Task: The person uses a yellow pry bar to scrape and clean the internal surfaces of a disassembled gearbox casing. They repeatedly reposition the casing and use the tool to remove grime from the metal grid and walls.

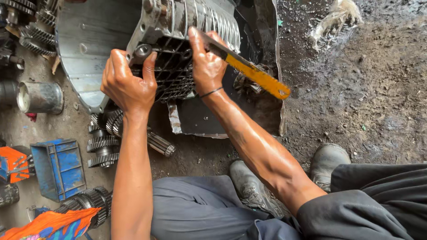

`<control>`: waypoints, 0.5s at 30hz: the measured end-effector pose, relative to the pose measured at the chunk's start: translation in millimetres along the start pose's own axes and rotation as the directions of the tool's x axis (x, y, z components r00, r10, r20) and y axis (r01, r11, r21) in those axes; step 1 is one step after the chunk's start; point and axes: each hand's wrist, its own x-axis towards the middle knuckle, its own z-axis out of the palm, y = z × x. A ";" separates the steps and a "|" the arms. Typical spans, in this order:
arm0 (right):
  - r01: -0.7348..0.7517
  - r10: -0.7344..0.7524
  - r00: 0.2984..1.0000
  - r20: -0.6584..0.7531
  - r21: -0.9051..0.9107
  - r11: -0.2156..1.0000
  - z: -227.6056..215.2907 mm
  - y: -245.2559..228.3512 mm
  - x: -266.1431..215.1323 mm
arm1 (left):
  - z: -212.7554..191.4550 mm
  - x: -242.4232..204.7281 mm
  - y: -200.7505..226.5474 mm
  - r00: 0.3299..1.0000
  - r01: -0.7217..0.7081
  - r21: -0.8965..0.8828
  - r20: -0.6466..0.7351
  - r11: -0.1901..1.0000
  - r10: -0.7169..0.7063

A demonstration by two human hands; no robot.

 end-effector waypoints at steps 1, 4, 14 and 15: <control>-0.100 0.100 0.995 -0.001 0.039 0.994 -0.6 -0.9 -1.3 | 0.2 -0.9 -0.5 1.000 -0.019 -0.004 -0.007 1.000 0.019; -0.172 0.174 0.985 -0.015 0.078 0.982 2.6 -5.2 0.7 | -0.1 3.6 -3.0 0.998 -0.054 -0.004 -0.028 0.999 0.054; -0.189 0.184 0.982 0.047 0.272 0.943 1.4 -1.8 2.6 | 1.0 1.1 -4.3 0.999 -0.044 0.002 -0.011 0.999 0.044; -0.203 0.186 0.979 0.085 0.288 0.936 0.6 -1.2 2.8 | 2.1 1.6 -4.5 0.999 -0.033 0.007 -0.007 0.999 0.033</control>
